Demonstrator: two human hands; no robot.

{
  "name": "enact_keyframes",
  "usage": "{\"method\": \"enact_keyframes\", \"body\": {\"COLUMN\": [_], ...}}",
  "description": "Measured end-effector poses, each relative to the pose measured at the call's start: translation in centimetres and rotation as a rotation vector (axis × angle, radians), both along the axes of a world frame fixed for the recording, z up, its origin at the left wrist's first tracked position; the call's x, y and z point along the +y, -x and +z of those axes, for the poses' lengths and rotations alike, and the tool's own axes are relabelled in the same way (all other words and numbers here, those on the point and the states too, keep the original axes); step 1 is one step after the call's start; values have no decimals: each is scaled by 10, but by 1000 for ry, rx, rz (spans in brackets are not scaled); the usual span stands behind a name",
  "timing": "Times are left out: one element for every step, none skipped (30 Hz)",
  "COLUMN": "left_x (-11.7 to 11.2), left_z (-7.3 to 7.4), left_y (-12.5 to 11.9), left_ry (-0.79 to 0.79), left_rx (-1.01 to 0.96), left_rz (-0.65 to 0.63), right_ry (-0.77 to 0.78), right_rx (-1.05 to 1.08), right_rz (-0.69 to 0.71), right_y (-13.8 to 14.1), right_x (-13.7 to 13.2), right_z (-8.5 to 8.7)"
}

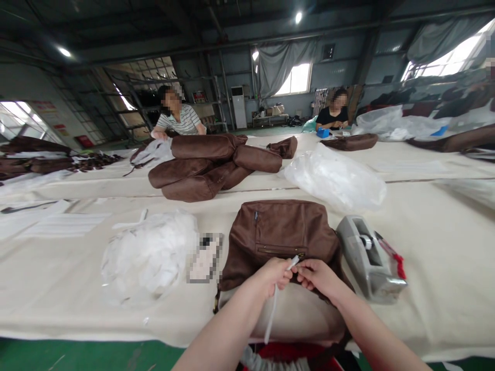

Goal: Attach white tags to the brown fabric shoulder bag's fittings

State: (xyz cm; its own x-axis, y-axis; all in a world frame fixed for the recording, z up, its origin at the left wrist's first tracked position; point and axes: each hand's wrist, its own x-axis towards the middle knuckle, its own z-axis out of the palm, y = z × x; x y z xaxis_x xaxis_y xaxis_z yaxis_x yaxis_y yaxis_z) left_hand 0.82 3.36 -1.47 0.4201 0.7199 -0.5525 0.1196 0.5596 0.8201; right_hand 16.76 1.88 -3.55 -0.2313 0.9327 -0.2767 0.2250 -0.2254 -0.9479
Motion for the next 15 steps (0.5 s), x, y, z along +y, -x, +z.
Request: {"method": "enact_keyframes", "body": {"left_x": [-1, -3, -5, -6, -8, -9, -11, -12, -13, -14, -15, -16, -17, -18, -19], "left_z": [1, 2, 3, 4, 4, 4, 4, 3, 3, 3, 3, 4, 4, 5, 6], "left_y": [1, 1, 1, 1, 1, 0, -1, -2, -3, -5, -7, -8, -10, -11, -11], "left_ry": [49, 86, 115, 137, 148, 150, 146, 136, 118, 93, 63, 29, -19, -91, -179], "left_rx": [-37, -63, -91, -123, -150, -169, -176, -170, -151, -121, -87, -52, -7, 54, 125], "left_rz": [-33, -70, -103, -122, -131, -133, -132, -127, -119, -109, -97, -83, -64, -38, -8], "right_ry": [-11, -24, -37, -47, -53, -55, -50, -40, -28, -17, -8, -5, -6, -9, -13], "right_rx": [-3, -6, -10, -13, -17, -21, -28, -36, -45, -54, -62, -68, -70, -69, -65], "right_rz": [5, 10, 15, 19, 22, 24, 24, 22, 18, 9, -3, -18, -32, -45, -56], "right_y": [1, 2, 3, 3, 4, 4, 4, 4, 4, 3, 3, 3, 3, 3, 3], "right_x": [1, 2, 2, 3, 4, 6, 7, 8, 10, 11, 12, 13, 13, 12, 10], "right_z": [-2, -3, -5, -6, -7, -8, -9, -10, -11, -12, -13, -13, -14, -13, -12]}}
